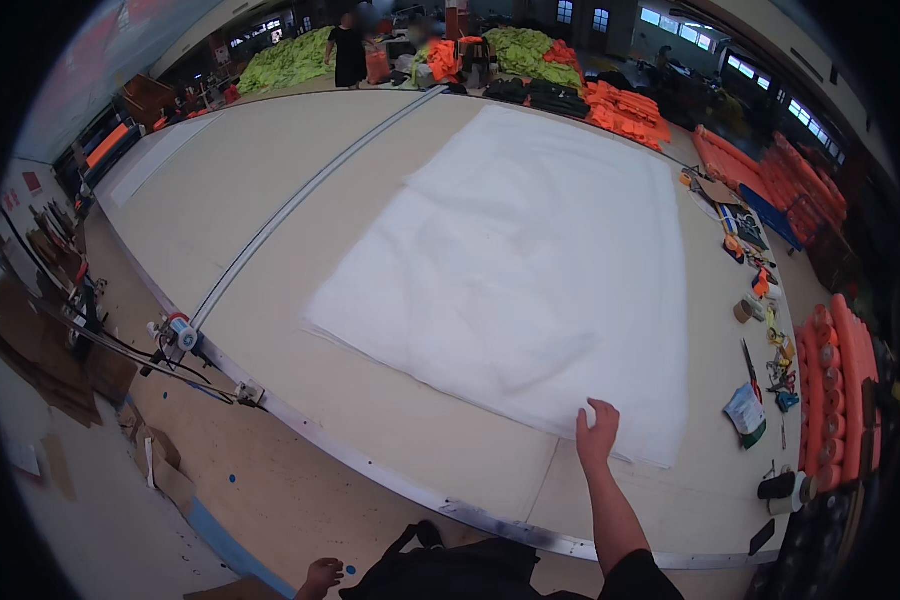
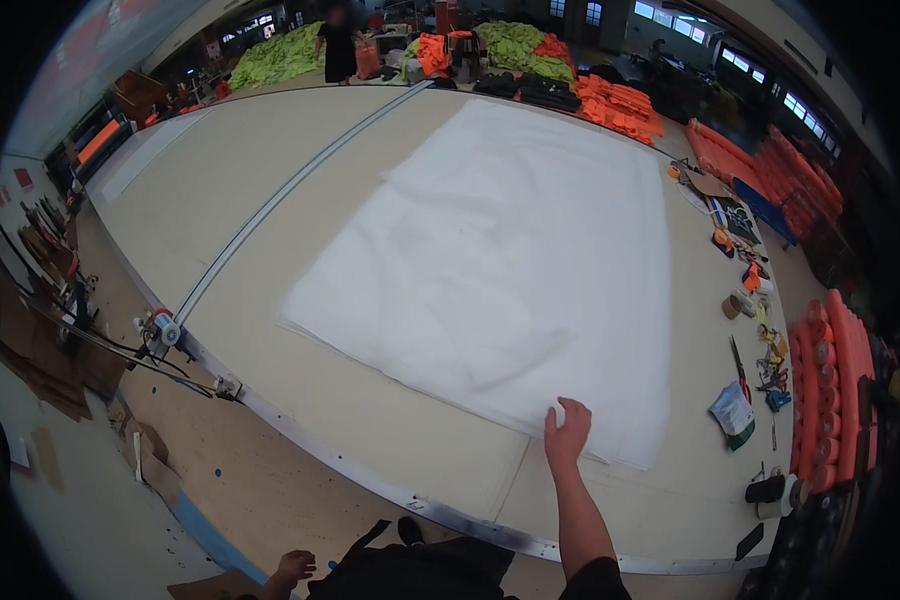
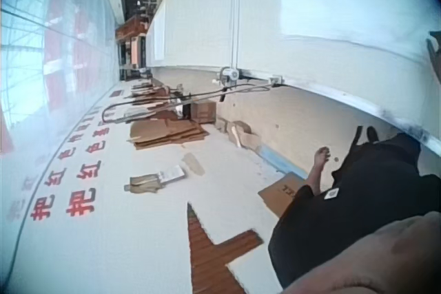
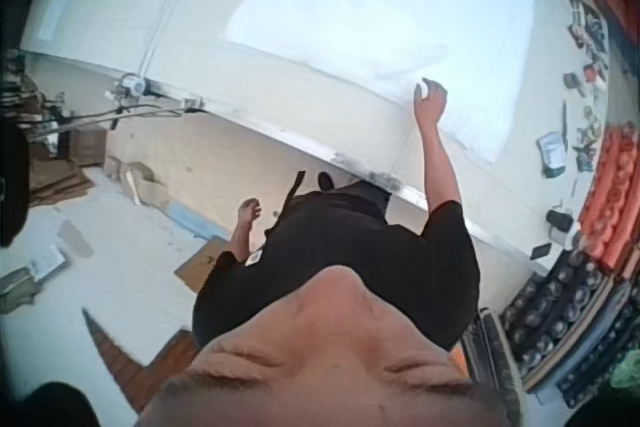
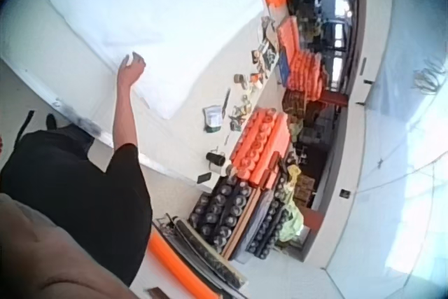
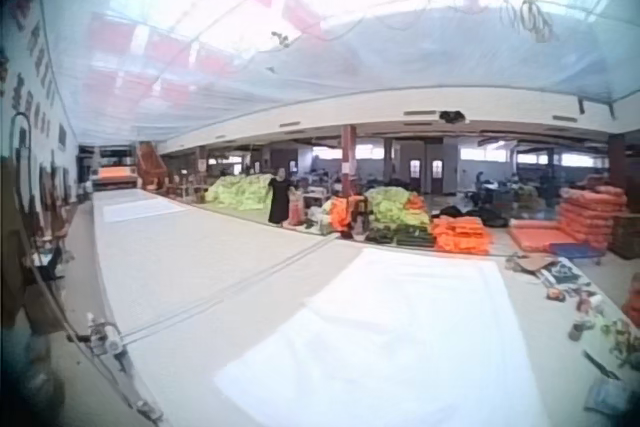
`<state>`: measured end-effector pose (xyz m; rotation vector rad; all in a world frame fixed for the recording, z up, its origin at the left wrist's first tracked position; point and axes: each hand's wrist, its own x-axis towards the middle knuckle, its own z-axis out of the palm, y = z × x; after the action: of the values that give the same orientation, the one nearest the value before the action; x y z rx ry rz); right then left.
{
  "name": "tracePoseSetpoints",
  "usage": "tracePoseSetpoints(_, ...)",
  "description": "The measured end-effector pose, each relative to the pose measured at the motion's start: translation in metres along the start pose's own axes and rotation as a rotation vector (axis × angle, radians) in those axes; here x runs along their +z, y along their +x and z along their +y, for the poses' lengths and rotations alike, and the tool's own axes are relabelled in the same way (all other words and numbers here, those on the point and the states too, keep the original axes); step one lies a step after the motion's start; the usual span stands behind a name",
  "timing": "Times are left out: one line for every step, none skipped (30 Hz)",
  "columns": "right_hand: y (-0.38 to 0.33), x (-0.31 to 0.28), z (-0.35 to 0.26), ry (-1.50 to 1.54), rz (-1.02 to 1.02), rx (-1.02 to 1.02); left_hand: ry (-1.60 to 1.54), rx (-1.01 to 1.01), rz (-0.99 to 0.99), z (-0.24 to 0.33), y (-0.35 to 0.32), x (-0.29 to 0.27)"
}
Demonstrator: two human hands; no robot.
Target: The person aligns a large white fabric sheet on a cutting table, smooths it with hands, and uses a powered straight-edge cutter to trim the fabric. They also plug in the cutter's power cord and adjust the fabric position before cutting.
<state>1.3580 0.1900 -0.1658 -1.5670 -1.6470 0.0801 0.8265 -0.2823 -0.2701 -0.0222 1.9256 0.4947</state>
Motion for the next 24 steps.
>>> tracePoseSetpoints(0.019,0.035,-0.041,0.019,-0.037,-0.073,-0.117,0.11,0.052,0.019,0.004,-0.025)
tracePoseSetpoints(0.034,0.067,-0.076,0.029,-0.074,-0.104,-0.221,0.229,0.085,0.041,0.009,-0.049)
tracePoseSetpoints(0.049,0.098,-0.1,0.031,-0.131,-0.09,-0.256,0.283,0.069,0.065,0.009,-0.065)
tracePoseSetpoints(0.064,0.125,-0.131,0.011,-0.189,-0.076,-0.297,0.338,0.062,0.082,0.006,-0.083)
tracePoseSetpoints(0.076,0.158,-0.157,-0.026,-0.207,-0.134,-0.303,0.381,0.051,0.09,0.006,-0.105)
tracePoseSetpoints(0.09,0.187,-0.181,-0.071,-0.261,-0.152,-0.289,0.391,0.07,0.093,0.004,-0.12)
tracePoseSetpoints(0.102,0.215,-0.198,-0.11,-0.297,-0.154,-0.276,0.401,0.088,0.096,-0.001,-0.132)
tracePoseSetpoints(0.111,0.249,-0.213,-0.15,-0.284,-0.177,-0.269,0.412,0.124,0.094,-0.004,-0.149)
tracePoseSetpoints(0.121,0.273,-0.211,-0.216,-0.263,-0.183,-0.25,0.38,0.126,0.091,0.004,-0.158)
tracePoseSetpoints(0.126,0.297,-0.215,-0.27,-0.253,-0.2,-0.242,0.341,0.143,0.068,0.007,-0.169)
tracePoseSetpoints(0.132,0.317,-0.212,-0.322,-0.236,-0.185,-0.27,0.279,0.126,0.029,0.003,-0.174)
tracePoseSetpoints(0.14,0.332,-0.21,-0.363,-0.22,-0.177,-0.307,0.217,0.118,-0.022,-0.002,-0.178)
tracePoseSetpoints(0.145,0.349,-0.219,-0.4,-0.238,-0.146,-0.307,0.152,0.043,-0.078,0.007,-0.201)
tracePoseSetpoints(0.149,0.363,-0.224,-0.435,-0.249,-0.112,-0.212,0.183,-0.003,-0.138,0.012,-0.219)
tracePoseSetpoints(0.156,0.37,-0.213,-0.45,-0.295,-0.063,-0.111,0.213,-0.065,-0.171,0.013,-0.229)
tracePoseSetpoints(0.163,0.372,-0.202,-0.486,-0.331,-0.015,-0.15,0.088,-0.066,-0.171,0.004,-0.221)
tracePoseSetpoints(0.166,0.376,-0.208,-0.466,-0.328,0.033,-0.246,-0.071,-0.024,-0.176,0.002,-0.223)
tracePoseSetpoints(0.166,0.378,-0.213,-0.457,-0.322,0.082,-0.301,-0.149,0.0,-0.171,0.003,-0.222)
tracePoseSetpoints(0.176,0.379,-0.216,-0.438,-0.254,0.157,-0.333,-0.186,0.002,-0.158,0.011,-0.224)
tracePoseSetpoints(0.187,0.379,-0.217,-0.422,-0.182,0.234,-0.359,-0.206,0.005,-0.142,0.016,-0.223)
tracePoseSetpoints(0.192,0.379,-0.219,-0.401,-0.117,0.314,-0.376,-0.218,0.012,-0.128,0.022,-0.231)
tracePoseSetpoints(0.206,0.384,-0.242,-0.35,-0.045,0.363,-0.405,-0.21,0.026,-0.118,0.026,-0.239)
tracePoseSetpoints(0.224,0.387,-0.265,-0.3,0.027,0.412,-0.422,-0.199,0.029,-0.108,0.032,-0.25)
tracePoseSetpoints(0.244,0.385,-0.298,-0.243,0.104,0.467,-0.432,-0.176,0.035,-0.093,0.042,-0.265)
